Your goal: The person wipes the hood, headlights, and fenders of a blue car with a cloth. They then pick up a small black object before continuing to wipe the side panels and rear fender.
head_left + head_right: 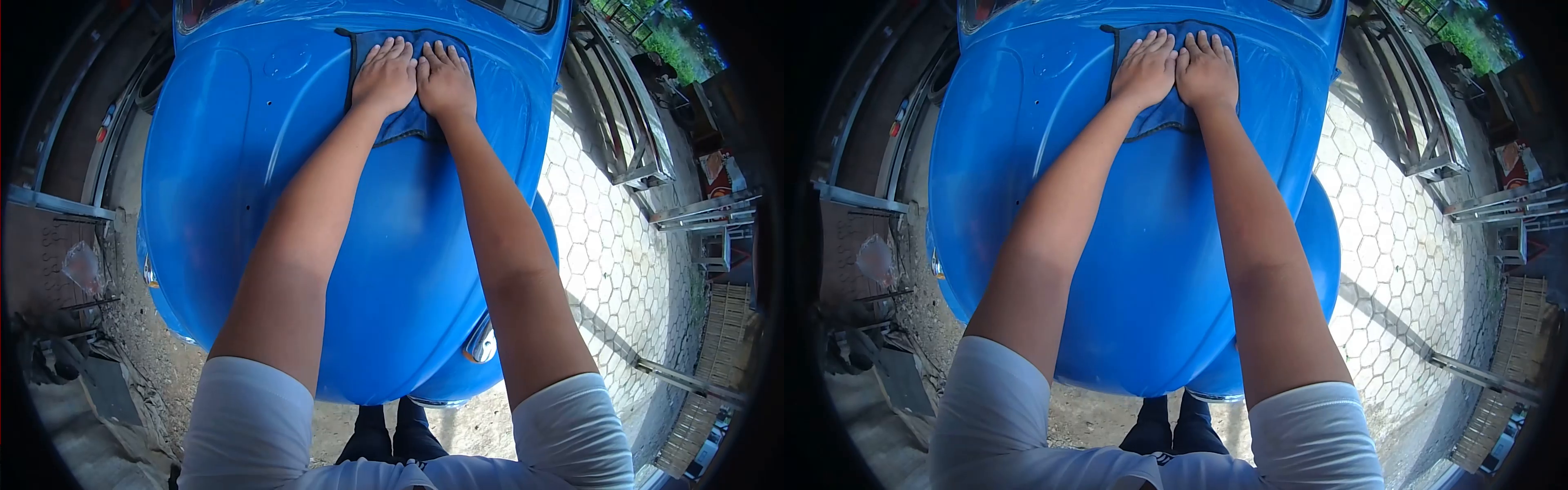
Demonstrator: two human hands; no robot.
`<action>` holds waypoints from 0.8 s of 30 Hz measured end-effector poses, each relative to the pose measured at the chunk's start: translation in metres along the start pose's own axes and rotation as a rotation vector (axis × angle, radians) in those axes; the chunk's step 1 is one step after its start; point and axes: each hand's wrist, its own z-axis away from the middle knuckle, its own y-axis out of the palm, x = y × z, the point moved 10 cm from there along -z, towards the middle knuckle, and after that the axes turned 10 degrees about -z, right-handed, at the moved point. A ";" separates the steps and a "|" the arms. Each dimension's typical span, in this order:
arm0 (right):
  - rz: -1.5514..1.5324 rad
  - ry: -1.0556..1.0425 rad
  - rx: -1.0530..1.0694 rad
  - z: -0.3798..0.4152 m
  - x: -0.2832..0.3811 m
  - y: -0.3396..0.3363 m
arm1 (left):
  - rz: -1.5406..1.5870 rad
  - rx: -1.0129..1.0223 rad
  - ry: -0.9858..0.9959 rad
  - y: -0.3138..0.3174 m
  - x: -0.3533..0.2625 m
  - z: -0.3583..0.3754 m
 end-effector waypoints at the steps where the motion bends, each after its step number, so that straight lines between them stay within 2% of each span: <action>1: 0.000 -0.005 0.010 0.011 0.004 -0.004 | 0.026 -0.001 0.055 -0.001 -0.003 0.013; 11: -0.012 0.049 -0.006 0.162 0.048 -0.054 | -0.080 -0.026 0.045 -0.050 -0.049 0.162; 17: -0.024 0.097 -0.029 0.293 0.078 -0.088 | -0.080 -0.057 0.086 -0.080 -0.094 0.290; 24: 0.009 0.249 0.061 0.482 0.093 -0.106 | -0.050 0.141 0.187 -0.086 -0.153 0.453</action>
